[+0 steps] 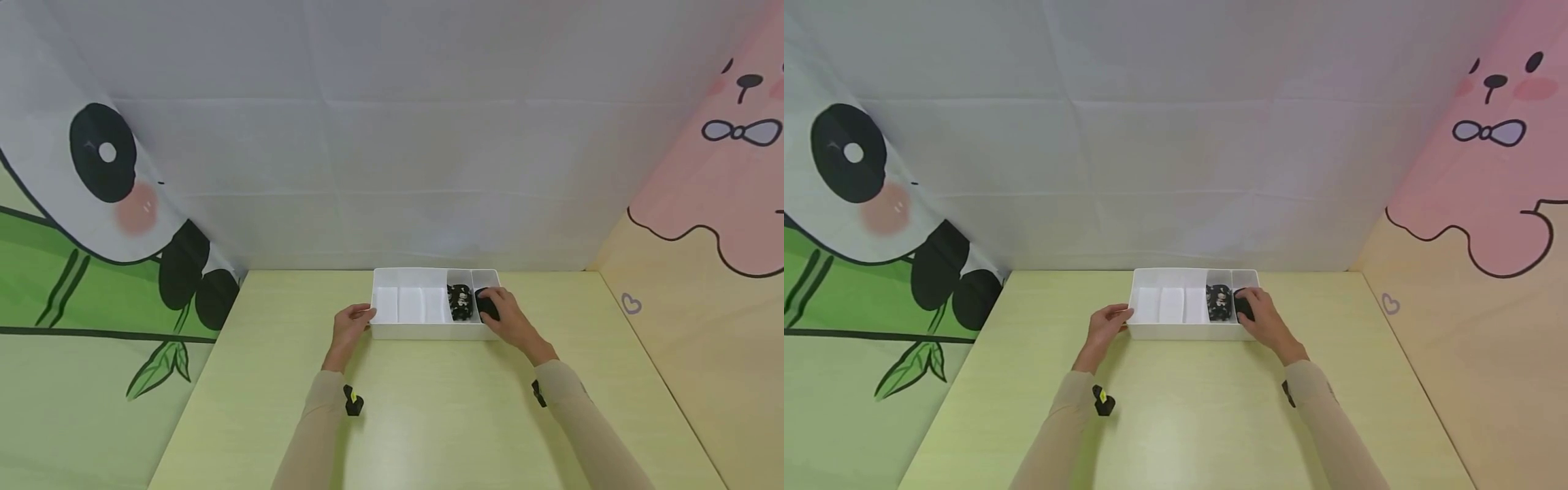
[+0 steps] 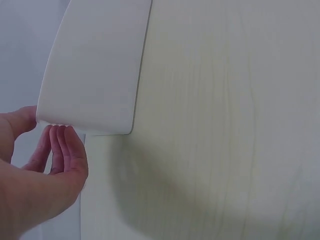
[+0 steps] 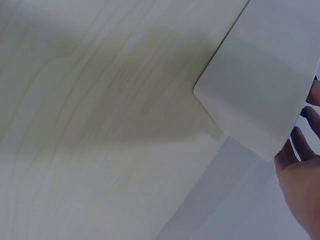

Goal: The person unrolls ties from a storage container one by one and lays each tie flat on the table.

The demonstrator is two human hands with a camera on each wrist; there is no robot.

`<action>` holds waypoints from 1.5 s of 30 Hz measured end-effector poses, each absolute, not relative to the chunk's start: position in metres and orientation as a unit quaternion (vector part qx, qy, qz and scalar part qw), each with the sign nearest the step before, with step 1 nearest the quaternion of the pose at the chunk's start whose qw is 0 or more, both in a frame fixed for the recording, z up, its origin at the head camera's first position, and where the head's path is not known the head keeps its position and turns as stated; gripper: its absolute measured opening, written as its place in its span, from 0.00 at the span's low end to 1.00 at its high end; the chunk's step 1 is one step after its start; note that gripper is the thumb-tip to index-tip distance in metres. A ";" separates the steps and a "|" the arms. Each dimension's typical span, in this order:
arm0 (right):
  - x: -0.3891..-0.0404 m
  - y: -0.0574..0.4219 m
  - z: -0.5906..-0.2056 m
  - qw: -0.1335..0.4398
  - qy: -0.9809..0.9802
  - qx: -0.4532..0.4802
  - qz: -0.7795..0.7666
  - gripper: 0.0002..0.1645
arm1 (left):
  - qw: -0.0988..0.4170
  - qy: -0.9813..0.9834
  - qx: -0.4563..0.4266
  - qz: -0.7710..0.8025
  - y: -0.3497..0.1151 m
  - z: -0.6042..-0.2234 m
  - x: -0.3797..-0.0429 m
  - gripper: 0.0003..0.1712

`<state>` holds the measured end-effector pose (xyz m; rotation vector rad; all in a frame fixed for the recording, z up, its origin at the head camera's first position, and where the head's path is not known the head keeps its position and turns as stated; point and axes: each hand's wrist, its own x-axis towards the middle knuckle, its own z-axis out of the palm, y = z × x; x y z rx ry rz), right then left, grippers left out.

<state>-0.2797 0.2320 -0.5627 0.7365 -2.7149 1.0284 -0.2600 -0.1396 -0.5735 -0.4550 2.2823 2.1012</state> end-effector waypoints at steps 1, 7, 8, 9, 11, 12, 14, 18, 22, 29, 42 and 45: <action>-0.280 0.232 -0.563 0.072 -0.904 0.246 0.342 0.22 | 0.004 0.727 -0.146 0.671 -0.140 -0.574 -0.261 0.19; -0.282 0.234 -0.562 0.059 -0.906 0.246 0.340 0.23 | 0.016 0.722 -0.147 0.676 -0.139 -0.572 -0.262 0.19; -0.282 0.235 -0.562 0.058 -0.907 0.247 0.337 0.22 | 0.017 0.721 -0.147 0.677 -0.139 -0.572 -0.262 0.19; -0.283 0.236 -0.562 0.056 -0.907 0.248 0.335 0.22 | 0.018 0.720 -0.149 0.677 -0.139 -0.571 -0.262 0.18; -0.284 0.237 -0.562 0.056 -0.909 0.251 0.329 0.22 | 0.018 0.721 -0.150 0.676 -0.138 -0.570 -0.262 0.18; -0.285 0.237 -0.561 0.055 -0.910 0.251 0.326 0.22 | 0.018 0.721 -0.150 0.676 -0.138 -0.569 -0.261 0.18; -0.286 0.238 -0.561 0.053 -0.911 0.253 0.321 0.23 | 0.021 0.721 -0.150 0.676 -0.137 -0.568 -0.261 0.18; -0.290 0.239 -0.559 0.038 -0.913 0.255 0.317 0.23 | 0.028 0.725 -0.152 0.671 -0.138 -0.567 -0.260 0.18; -0.293 0.240 -0.557 0.027 -0.913 0.255 0.317 0.23 | 0.030 0.729 -0.150 0.667 -0.138 -0.565 -0.260 0.18; -0.296 0.237 -0.552 0.025 -0.916 0.263 0.302 0.26 | 0.026 0.730 -0.149 0.666 -0.139 -0.566 -0.260 0.18; -0.298 0.234 -0.542 -0.013 -0.931 0.251 0.266 0.30 | 0.018 0.726 -0.153 0.670 -0.137 -0.566 -0.258 0.18; -0.300 0.233 -0.543 -0.011 -0.933 0.249 0.261 0.31 | 0.017 0.727 -0.155 0.669 -0.137 -0.567 -0.258 0.18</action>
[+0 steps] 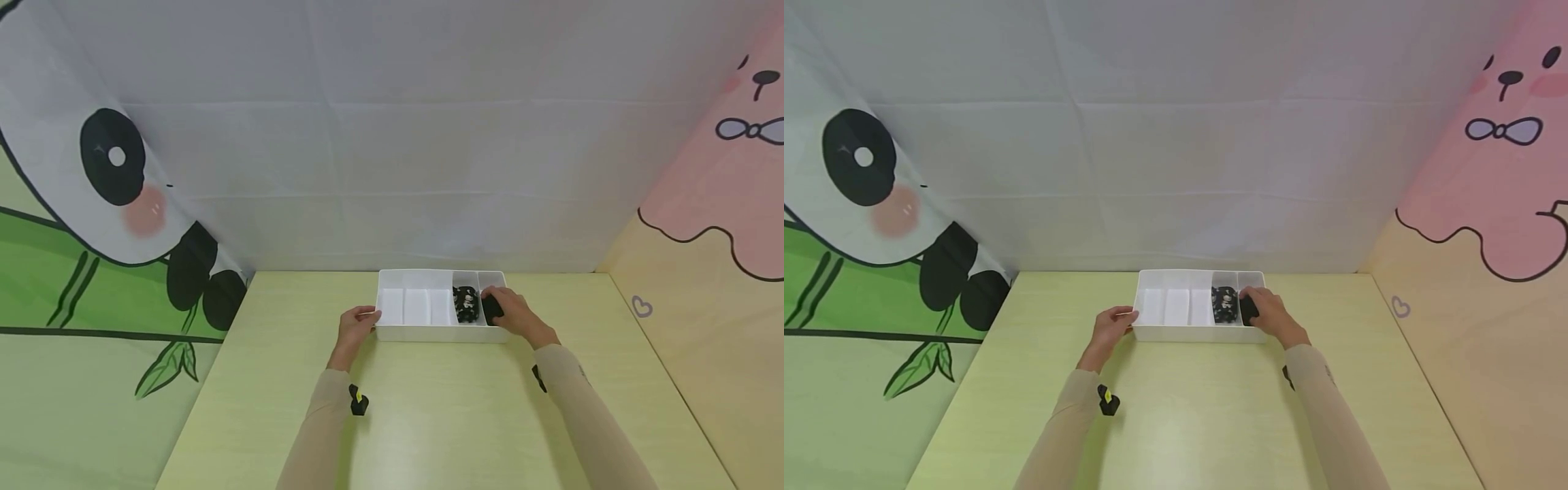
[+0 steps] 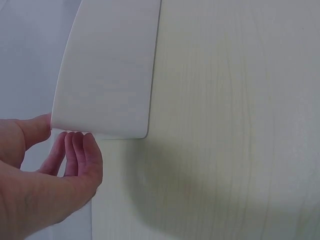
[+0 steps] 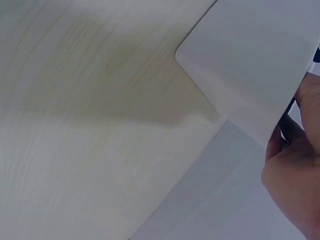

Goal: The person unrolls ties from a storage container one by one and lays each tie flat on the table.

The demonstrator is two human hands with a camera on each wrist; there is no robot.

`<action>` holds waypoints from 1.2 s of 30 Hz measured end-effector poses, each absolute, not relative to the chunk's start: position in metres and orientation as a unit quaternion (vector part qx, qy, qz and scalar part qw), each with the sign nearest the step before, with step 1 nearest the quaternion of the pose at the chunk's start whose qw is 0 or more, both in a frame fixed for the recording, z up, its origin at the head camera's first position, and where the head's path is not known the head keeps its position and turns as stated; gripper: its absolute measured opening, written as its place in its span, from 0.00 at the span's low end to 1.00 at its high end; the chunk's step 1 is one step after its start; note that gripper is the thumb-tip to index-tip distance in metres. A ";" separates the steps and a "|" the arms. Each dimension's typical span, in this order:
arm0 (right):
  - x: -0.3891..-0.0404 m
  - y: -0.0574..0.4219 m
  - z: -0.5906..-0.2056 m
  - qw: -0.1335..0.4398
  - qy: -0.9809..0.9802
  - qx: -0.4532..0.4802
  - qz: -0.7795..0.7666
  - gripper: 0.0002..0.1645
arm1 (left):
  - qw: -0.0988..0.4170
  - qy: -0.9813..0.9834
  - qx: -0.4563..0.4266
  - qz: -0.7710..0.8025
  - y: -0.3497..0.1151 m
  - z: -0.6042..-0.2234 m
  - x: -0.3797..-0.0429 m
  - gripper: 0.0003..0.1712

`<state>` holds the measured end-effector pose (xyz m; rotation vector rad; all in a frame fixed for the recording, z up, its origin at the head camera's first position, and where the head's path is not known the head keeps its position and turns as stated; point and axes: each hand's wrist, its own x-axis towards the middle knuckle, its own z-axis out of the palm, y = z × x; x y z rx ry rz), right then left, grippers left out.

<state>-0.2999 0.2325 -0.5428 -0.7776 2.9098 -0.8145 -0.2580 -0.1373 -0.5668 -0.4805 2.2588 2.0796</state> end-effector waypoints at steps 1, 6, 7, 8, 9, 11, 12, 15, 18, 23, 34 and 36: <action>-0.301 0.232 -0.543 0.009 0.933 -0.249 -0.259 0.31 | 0.017 0.727 -0.155 0.669 -0.137 -0.567 -0.258 0.18; -0.304 0.230 -0.547 0.006 0.937 -0.248 -0.248 0.31 | 0.019 0.720 -0.157 0.676 -0.138 -0.568 -0.258 0.19; -0.304 0.230 -0.547 0.006 0.937 -0.247 -0.247 0.31 | 0.019 0.719 -0.157 0.676 -0.139 -0.568 -0.257 0.19; -0.304 0.230 -0.548 0.005 0.937 -0.246 -0.247 0.31 | 0.019 0.719 -0.158 0.677 -0.139 -0.567 -0.257 0.19; -0.304 0.230 -0.548 0.004 0.938 -0.246 -0.246 0.31 | 0.019 0.718 -0.159 0.677 -0.139 -0.567 -0.257 0.19; -0.305 0.230 -0.550 0.004 0.936 -0.247 -0.251 0.30 | 0.019 0.717 -0.161 0.678 -0.139 -0.567 -0.255 0.19; -0.305 0.230 -0.551 0.005 0.935 -0.249 -0.254 0.30 | 0.018 0.716 -0.162 0.678 -0.139 -0.567 -0.255 0.19; -0.304 0.234 -0.552 0.009 0.929 -0.252 -0.271 0.28 | 0.020 0.715 -0.161 0.680 -0.139 -0.567 -0.254 0.19; -0.303 0.238 -0.553 0.018 0.922 -0.252 -0.295 0.27 | 0.021 0.716 -0.160 0.679 -0.138 -0.566 -0.254 0.19; -0.301 0.244 -0.552 0.002 0.901 -0.283 -0.328 0.27 | 0.015 0.722 -0.162 0.673 -0.136 -0.565 -0.255 0.19; -0.304 0.251 -0.552 0.016 0.891 -0.289 -0.349 0.26 | 0.011 0.727 -0.168 0.666 -0.134 -0.565 -0.255 0.18; -0.305 0.252 -0.551 0.013 0.890 -0.293 -0.348 0.26 | 0.011 0.728 -0.169 0.664 -0.134 -0.564 -0.255 0.18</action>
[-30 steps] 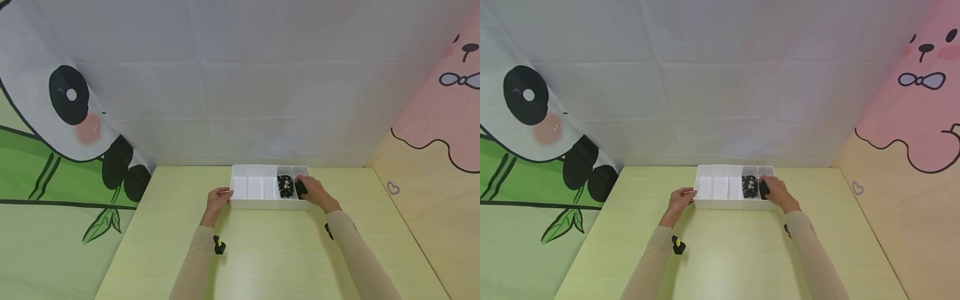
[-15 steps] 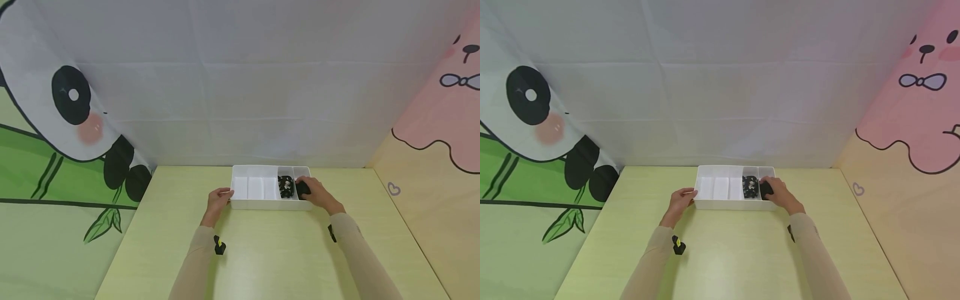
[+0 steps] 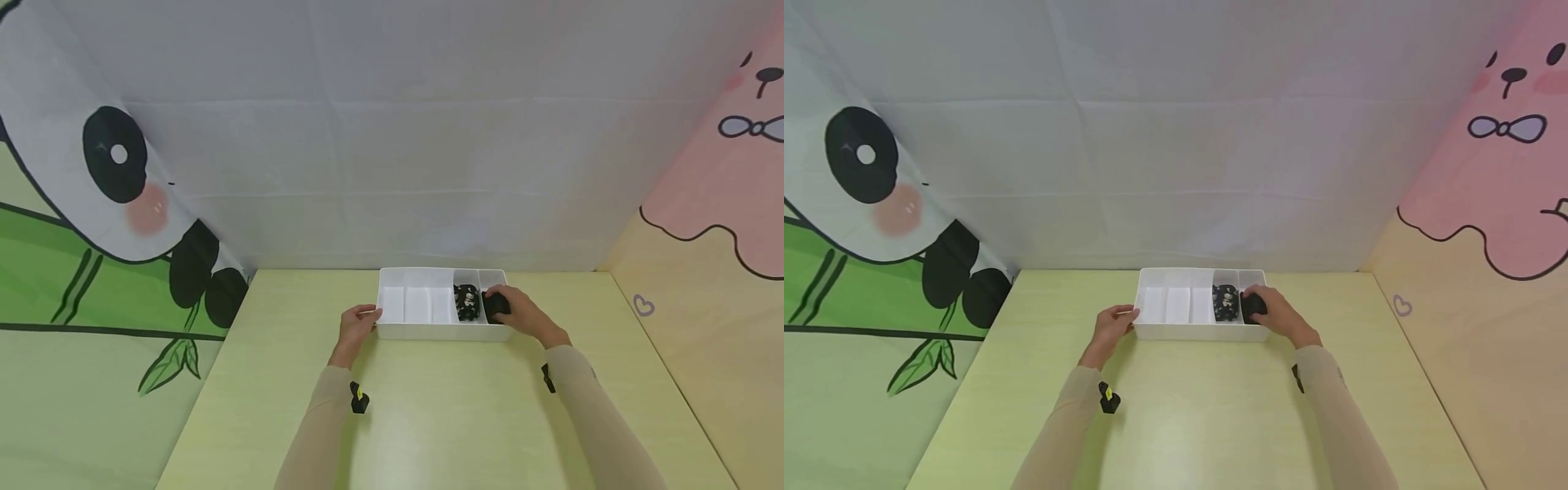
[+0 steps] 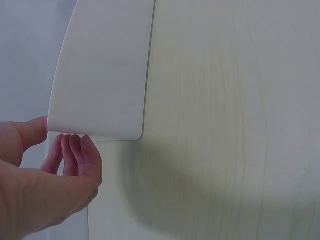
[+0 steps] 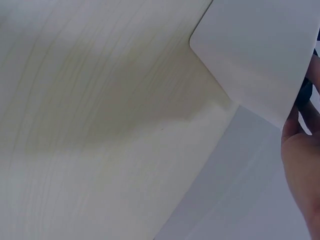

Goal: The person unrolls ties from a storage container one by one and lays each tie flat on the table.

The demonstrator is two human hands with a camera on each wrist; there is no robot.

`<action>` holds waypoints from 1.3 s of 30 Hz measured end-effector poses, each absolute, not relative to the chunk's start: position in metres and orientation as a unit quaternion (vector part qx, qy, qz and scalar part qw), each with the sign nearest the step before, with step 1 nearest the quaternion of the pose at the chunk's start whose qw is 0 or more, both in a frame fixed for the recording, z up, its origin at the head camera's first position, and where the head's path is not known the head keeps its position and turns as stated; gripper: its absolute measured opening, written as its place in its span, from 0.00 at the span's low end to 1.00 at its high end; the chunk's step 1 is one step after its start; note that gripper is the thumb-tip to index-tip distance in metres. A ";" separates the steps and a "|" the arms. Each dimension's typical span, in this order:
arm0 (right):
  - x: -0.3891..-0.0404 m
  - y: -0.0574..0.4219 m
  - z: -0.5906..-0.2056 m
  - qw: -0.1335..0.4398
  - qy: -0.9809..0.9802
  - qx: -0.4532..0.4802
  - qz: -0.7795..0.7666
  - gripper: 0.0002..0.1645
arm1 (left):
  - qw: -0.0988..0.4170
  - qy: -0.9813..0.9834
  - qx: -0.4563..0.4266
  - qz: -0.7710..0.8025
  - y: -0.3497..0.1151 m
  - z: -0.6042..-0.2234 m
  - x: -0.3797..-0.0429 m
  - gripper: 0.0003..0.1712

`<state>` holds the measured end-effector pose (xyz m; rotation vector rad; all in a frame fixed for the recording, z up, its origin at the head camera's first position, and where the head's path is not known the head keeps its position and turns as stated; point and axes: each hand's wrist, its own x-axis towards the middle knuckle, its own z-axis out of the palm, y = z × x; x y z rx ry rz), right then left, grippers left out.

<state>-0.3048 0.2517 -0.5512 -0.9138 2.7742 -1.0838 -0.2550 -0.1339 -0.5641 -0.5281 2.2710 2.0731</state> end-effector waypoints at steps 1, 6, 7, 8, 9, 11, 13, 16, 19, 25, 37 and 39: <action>-0.305 0.252 -0.551 0.011 0.888 -0.297 -0.350 0.25 | 0.011 0.728 -0.170 0.664 -0.134 -0.564 -0.255 0.18; -0.307 0.252 -0.551 0.002 0.880 -0.308 -0.360 0.26 | 0.011 0.725 -0.168 0.667 -0.134 -0.562 -0.255 0.18; -0.307 0.252 -0.552 0.001 0.880 -0.308 -0.361 0.27 | 0.011 0.725 -0.167 0.668 -0.134 -0.562 -0.255 0.18; -0.307 0.253 -0.552 0.000 0.881 -0.305 -0.361 0.27 | 0.010 0.725 -0.167 0.668 -0.134 -0.563 -0.255 0.18; -0.307 0.253 -0.552 0.000 0.883 -0.302 -0.360 0.27 | 0.009 0.725 -0.168 0.668 -0.134 -0.563 -0.256 0.18; -0.305 0.253 -0.550 0.000 0.886 -0.295 -0.357 0.27 | 0.007 0.727 -0.168 0.666 -0.133 -0.564 -0.255 0.18; -0.303 0.252 -0.548 -0.003 0.888 -0.291 -0.356 0.28 | 0.007 0.726 -0.170 0.666 -0.133 -0.564 -0.255 0.18; -0.300 0.252 -0.543 -0.004 0.888 -0.284 -0.361 0.28 | 0.007 0.725 -0.169 0.668 -0.133 -0.563 -0.254 0.18; -0.298 0.252 -0.538 -0.001 0.888 -0.277 -0.368 0.28 | 0.008 0.726 -0.169 0.667 -0.133 -0.563 -0.255 0.18; -0.296 0.254 -0.533 0.012 0.889 -0.260 -0.378 0.28 | 0.010 0.722 -0.167 0.671 -0.134 -0.564 -0.255 0.18; -0.293 0.256 -0.525 -0.022 0.899 -0.259 -0.352 0.29 | 0.008 0.722 -0.168 0.671 -0.133 -0.565 -0.255 0.18; -0.294 0.256 -0.523 -0.036 0.899 -0.263 -0.350 0.29 | 0.006 0.724 -0.169 0.669 -0.133 -0.565 -0.255 0.18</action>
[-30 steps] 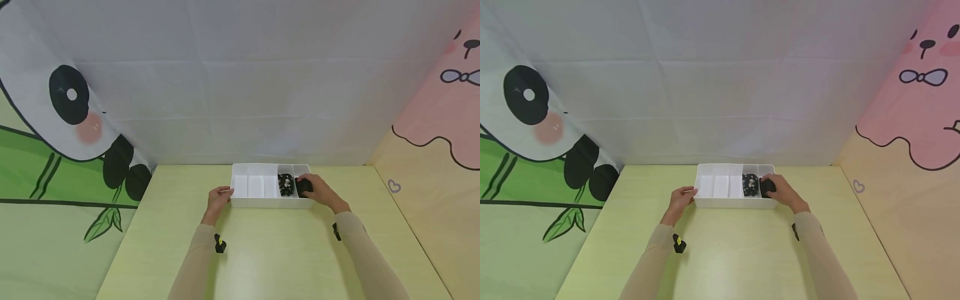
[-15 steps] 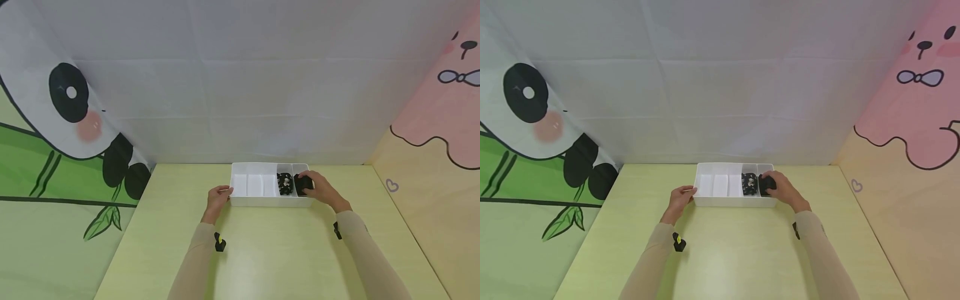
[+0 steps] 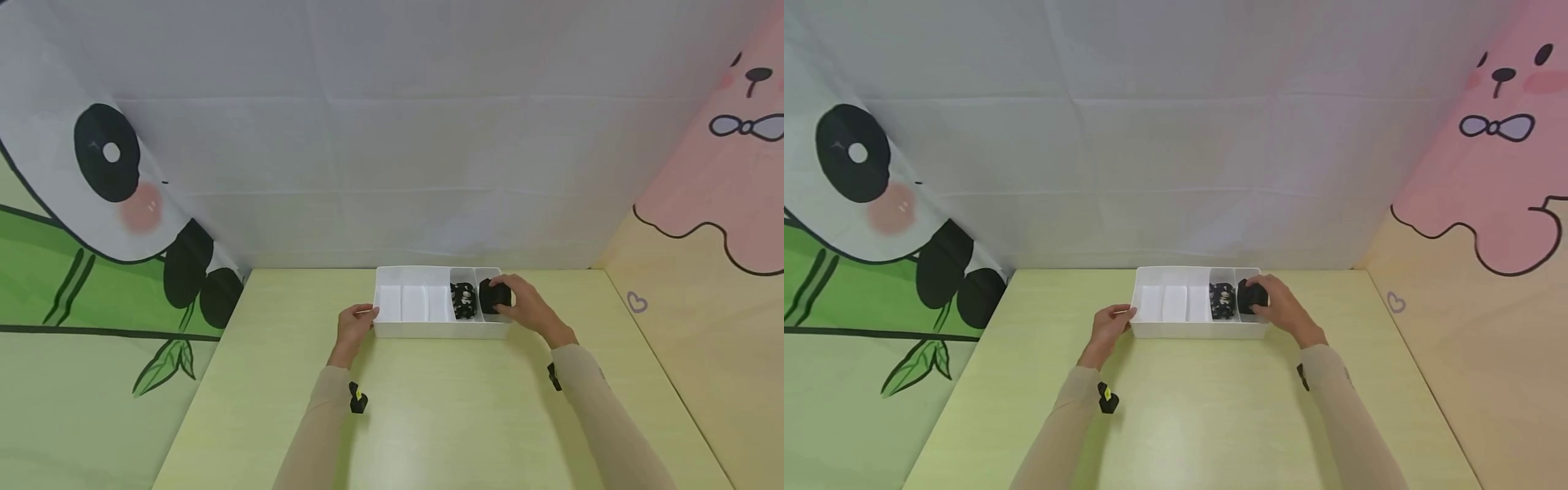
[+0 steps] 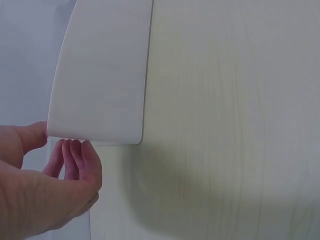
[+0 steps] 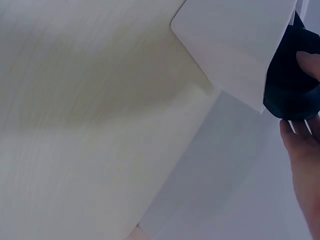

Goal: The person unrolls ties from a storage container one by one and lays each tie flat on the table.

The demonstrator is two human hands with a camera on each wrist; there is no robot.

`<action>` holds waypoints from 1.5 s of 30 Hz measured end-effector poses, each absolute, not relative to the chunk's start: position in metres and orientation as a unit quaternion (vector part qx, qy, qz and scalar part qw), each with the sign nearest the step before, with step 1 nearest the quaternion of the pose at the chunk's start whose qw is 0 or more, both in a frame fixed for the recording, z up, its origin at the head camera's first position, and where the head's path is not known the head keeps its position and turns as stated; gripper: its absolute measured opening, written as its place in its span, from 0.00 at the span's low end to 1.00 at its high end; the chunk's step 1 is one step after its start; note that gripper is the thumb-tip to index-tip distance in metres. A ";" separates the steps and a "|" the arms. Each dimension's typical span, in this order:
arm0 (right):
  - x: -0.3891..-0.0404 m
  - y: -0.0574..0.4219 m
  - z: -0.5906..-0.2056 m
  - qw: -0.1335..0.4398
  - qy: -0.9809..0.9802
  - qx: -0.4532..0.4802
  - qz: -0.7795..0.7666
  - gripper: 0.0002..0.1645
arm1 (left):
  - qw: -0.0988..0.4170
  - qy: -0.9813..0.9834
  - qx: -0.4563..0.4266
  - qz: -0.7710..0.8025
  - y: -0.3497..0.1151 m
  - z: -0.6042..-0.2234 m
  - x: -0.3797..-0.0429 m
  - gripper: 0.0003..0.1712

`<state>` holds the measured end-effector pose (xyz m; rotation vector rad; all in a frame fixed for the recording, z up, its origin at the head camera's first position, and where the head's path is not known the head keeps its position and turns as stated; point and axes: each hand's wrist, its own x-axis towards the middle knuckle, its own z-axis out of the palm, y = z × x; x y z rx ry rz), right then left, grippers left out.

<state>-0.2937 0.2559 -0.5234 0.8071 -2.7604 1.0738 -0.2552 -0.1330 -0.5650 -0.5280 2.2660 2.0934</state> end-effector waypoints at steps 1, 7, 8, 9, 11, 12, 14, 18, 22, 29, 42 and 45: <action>-0.294 0.256 -0.523 0.041 -0.898 0.264 0.349 0.29 | 0.005 0.725 -0.168 0.668 -0.133 -0.565 -0.255 0.18; -0.292 0.258 -0.518 0.066 -0.901 0.259 0.343 0.29 | 0.008 0.725 -0.170 0.667 -0.133 -0.566 -0.256 0.18; -0.292 0.259 -0.517 0.070 -0.901 0.258 0.342 0.29 | 0.009 0.724 -0.172 0.668 -0.133 -0.567 -0.256 0.18; -0.291 0.259 -0.516 0.074 -0.901 0.256 0.341 0.29 | 0.008 0.724 -0.171 0.668 -0.133 -0.567 -0.256 0.18; -0.290 0.260 -0.515 0.082 -0.902 0.255 0.339 0.29 | 0.007 0.723 -0.170 0.670 -0.134 -0.567 -0.256 0.17; -0.289 0.260 -0.514 0.085 -0.902 0.255 0.337 0.29 | 0.007 0.722 -0.171 0.671 -0.134 -0.567 -0.256 0.17; -0.288 0.261 -0.513 0.090 -0.904 0.255 0.332 0.29 | 0.007 0.721 -0.171 0.672 -0.134 -0.567 -0.257 0.17; -0.283 0.262 -0.512 0.086 -0.905 0.253 0.330 0.29 | 0.007 0.718 -0.171 0.675 -0.134 -0.566 -0.257 0.18; -0.278 0.263 -0.512 0.088 -0.903 0.256 0.334 0.29 | 0.009 0.716 -0.175 0.676 -0.134 -0.565 -0.257 0.18; -0.273 0.263 -0.513 0.102 -0.897 0.271 0.335 0.30 | 0.010 0.715 -0.169 0.678 -0.134 -0.565 -0.255 0.18; -0.264 0.258 -0.509 0.129 -0.884 0.279 0.351 0.31 | 0.010 0.714 -0.165 0.680 -0.134 -0.570 -0.257 0.18; -0.262 0.256 -0.509 0.126 -0.884 0.278 0.355 0.31 | 0.008 0.715 -0.165 0.679 -0.135 -0.570 -0.257 0.18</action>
